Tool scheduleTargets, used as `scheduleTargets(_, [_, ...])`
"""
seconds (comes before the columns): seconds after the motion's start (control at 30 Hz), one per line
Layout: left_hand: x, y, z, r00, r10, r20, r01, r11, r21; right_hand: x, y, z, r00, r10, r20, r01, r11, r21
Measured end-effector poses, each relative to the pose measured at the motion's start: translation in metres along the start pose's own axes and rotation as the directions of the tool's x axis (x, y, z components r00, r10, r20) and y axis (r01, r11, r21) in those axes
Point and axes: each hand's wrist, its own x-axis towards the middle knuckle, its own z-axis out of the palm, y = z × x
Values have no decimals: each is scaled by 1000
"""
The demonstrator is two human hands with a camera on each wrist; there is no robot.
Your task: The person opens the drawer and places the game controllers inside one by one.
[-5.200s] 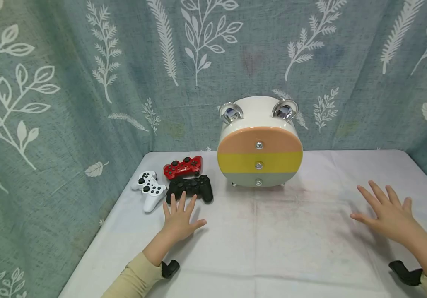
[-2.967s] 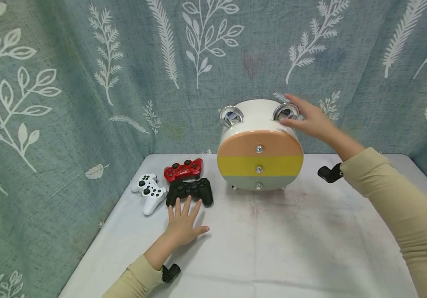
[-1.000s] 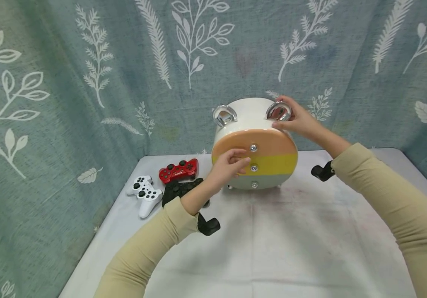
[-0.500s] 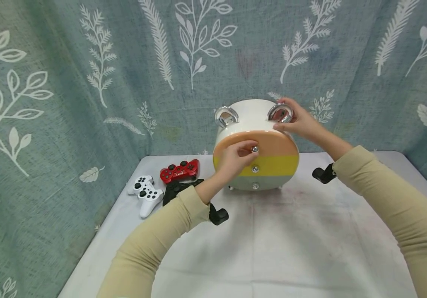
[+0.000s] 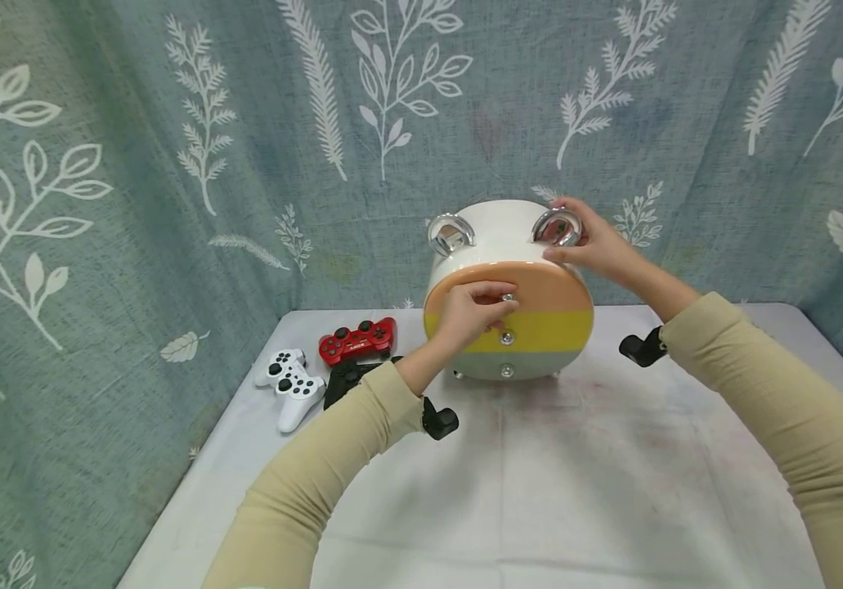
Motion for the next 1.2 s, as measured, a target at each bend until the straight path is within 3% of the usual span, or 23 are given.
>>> scheduleTargets(0.33, [-1,1,-1,999,-31,24,31,999,9,-1,0,-1,1000,5,-7,-5,1000,-15])
scheduleTargets(0.63, [-11,2,-3,998,-17,65,16,1000,19,-1,1,-1,1000,-3,10,3,1000,-19])
scheduleTargets(0.9, [-20,6,-3,996,-43,84,40,999,32,-1,1,-2,1000,-10,10,11,999,-40])
scheduleTargets(1.2, [-29,6,-3,995,4,101,-6,1000,18,0,2,-1,1000,-14,2,14,999,-33])
